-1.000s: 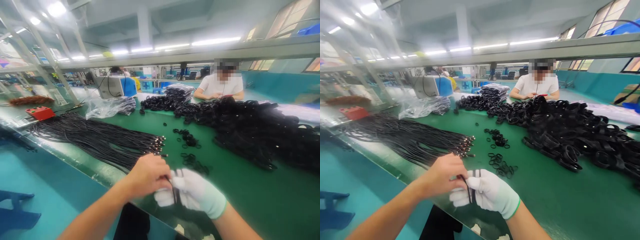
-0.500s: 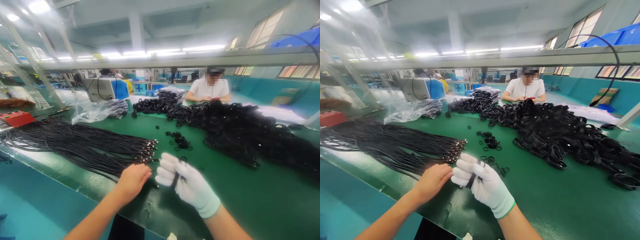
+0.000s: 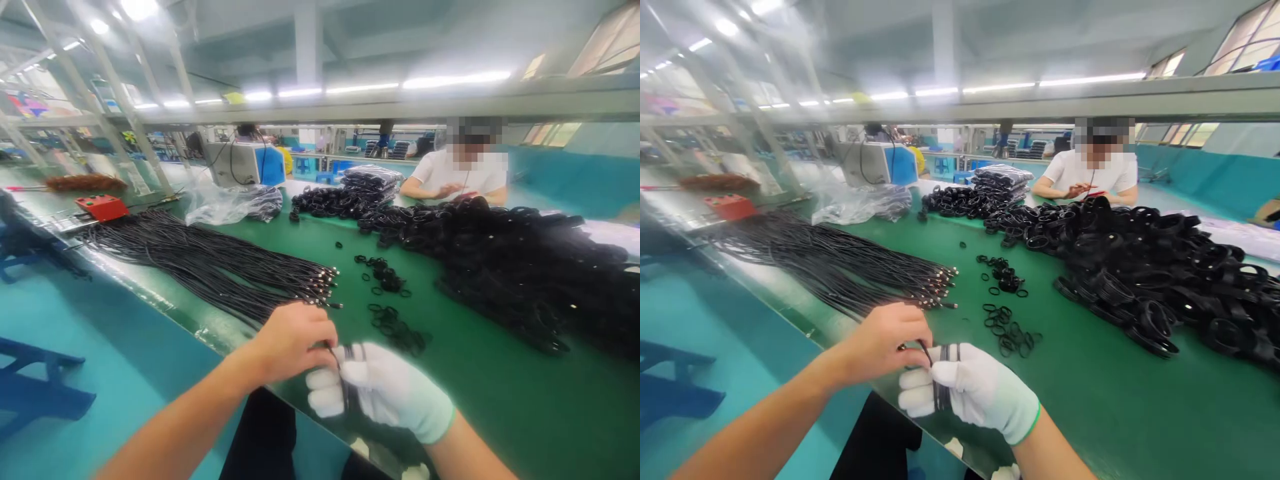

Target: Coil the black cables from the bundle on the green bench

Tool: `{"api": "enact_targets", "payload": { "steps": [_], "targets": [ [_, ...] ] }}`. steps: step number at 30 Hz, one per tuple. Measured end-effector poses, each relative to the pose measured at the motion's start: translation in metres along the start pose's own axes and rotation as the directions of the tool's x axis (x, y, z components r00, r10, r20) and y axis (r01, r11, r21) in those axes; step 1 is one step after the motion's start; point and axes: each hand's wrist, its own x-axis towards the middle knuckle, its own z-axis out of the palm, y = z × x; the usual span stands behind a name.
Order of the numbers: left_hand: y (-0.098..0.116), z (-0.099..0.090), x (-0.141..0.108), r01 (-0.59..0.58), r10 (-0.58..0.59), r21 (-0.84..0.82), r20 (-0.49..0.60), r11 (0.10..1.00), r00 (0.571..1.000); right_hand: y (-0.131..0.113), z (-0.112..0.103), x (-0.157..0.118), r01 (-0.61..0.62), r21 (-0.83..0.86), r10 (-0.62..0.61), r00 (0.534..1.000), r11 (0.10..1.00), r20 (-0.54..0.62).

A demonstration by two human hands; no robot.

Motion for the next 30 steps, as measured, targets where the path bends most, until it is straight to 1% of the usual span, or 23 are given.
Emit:
{"api": "enact_targets", "payload": {
  "steps": [2, 4, 5, 6, 7, 8, 10, 12, 13, 15, 17, 19, 21, 23, 26, 28, 30],
  "targets": [
    [-0.006, -0.002, 0.000, 0.087, -0.077, -0.240, 0.050, 0.967, 0.996, 0.004, 0.005, 0.002, -0.099, 0.095, 0.093, 0.993, 0.991, 0.066],
    [-0.011, 0.006, 0.000, 0.176, -0.141, -0.468, 0.110, 0.866, 0.984, 0.008, 0.010, 0.006, -0.177, 0.189, 0.153, 0.979, 0.966, 0.136],
    [-0.014, 0.013, 0.000, 0.221, -0.178, -0.546, 0.132, 0.808, 0.975, 0.010, 0.011, 0.009, -0.197, 0.231, 0.163, 0.974, 0.953, 0.159],
    [-0.016, 0.020, 0.001, 0.260, -0.214, -0.596, 0.148, 0.760, 0.966, 0.011, 0.012, 0.011, -0.189, 0.270, 0.150, 0.976, 0.944, 0.160],
    [-0.019, 0.026, 0.001, 0.291, -0.245, -0.618, 0.161, 0.730, 0.956, 0.012, 0.012, 0.013, -0.158, 0.298, 0.120, 0.983, 0.941, 0.142],
    [-0.021, 0.030, 0.001, 0.316, -0.267, -0.604, 0.172, 0.731, 0.948, 0.012, 0.012, 0.014, -0.107, 0.314, 0.077, 0.991, 0.943, 0.107],
    [-0.027, 0.033, 0.002, 0.346, -0.296, -0.500, 0.179, 0.794, 0.938, 0.009, 0.012, 0.015, 0.025, 0.309, -0.033, 0.999, 0.951, 0.021],
    [-0.034, 0.029, 0.003, 0.361, -0.321, -0.360, 0.169, 0.860, 0.932, 0.002, 0.010, 0.015, 0.159, 0.279, -0.151, 0.987, 0.947, -0.052],
    [-0.037, 0.026, 0.004, 0.368, -0.336, -0.299, 0.153, 0.881, 0.929, -0.003, 0.008, 0.014, 0.221, 0.259, -0.206, 0.975, 0.940, -0.085],
    [-0.039, 0.024, 0.004, 0.382, -0.367, -0.187, 0.111, 0.905, 0.924, -0.013, 0.003, 0.010, 0.344, 0.215, -0.313, 0.935, 0.914, -0.165],
    [-0.034, 0.029, 0.004, 0.416, -0.412, -0.046, 0.072, 0.908, 0.908, -0.021, -0.006, 0.007, 0.422, 0.163, -0.377, 0.893, 0.892, -0.248],
    [-0.022, 0.038, 0.003, 0.458, -0.463, 0.097, 0.041, 0.884, 0.885, -0.026, -0.014, 0.004, 0.459, 0.096, -0.407, 0.853, 0.883, -0.327],
    [-0.005, 0.047, 0.002, 0.453, -0.469, 0.197, 0.044, 0.870, 0.882, -0.029, -0.021, 0.002, 0.466, 0.026, -0.423, 0.824, 0.884, -0.377],
    [0.011, 0.053, 0.001, 0.395, -0.423, 0.257, 0.061, 0.882, 0.904, -0.028, -0.024, 0.002, 0.464, -0.025, -0.436, 0.811, 0.886, -0.390],
    [0.026, 0.055, 0.001, 0.328, -0.353, 0.274, 0.050, 0.904, 0.934, -0.026, -0.023, 0.003, 0.461, -0.055, -0.445, 0.811, 0.886, -0.379],
    [0.029, 0.054, 0.001, 0.282, -0.301, 0.275, 0.031, 0.919, 0.953, -0.023, -0.019, 0.005, 0.447, -0.075, -0.440, 0.811, 0.891, -0.386],
    [0.028, 0.050, 0.001, 0.198, -0.209, 0.301, 0.004, 0.933, 0.978, -0.020, -0.015, 0.007, 0.402, -0.109, -0.409, 0.815, 0.909, -0.410]
  ]
}}
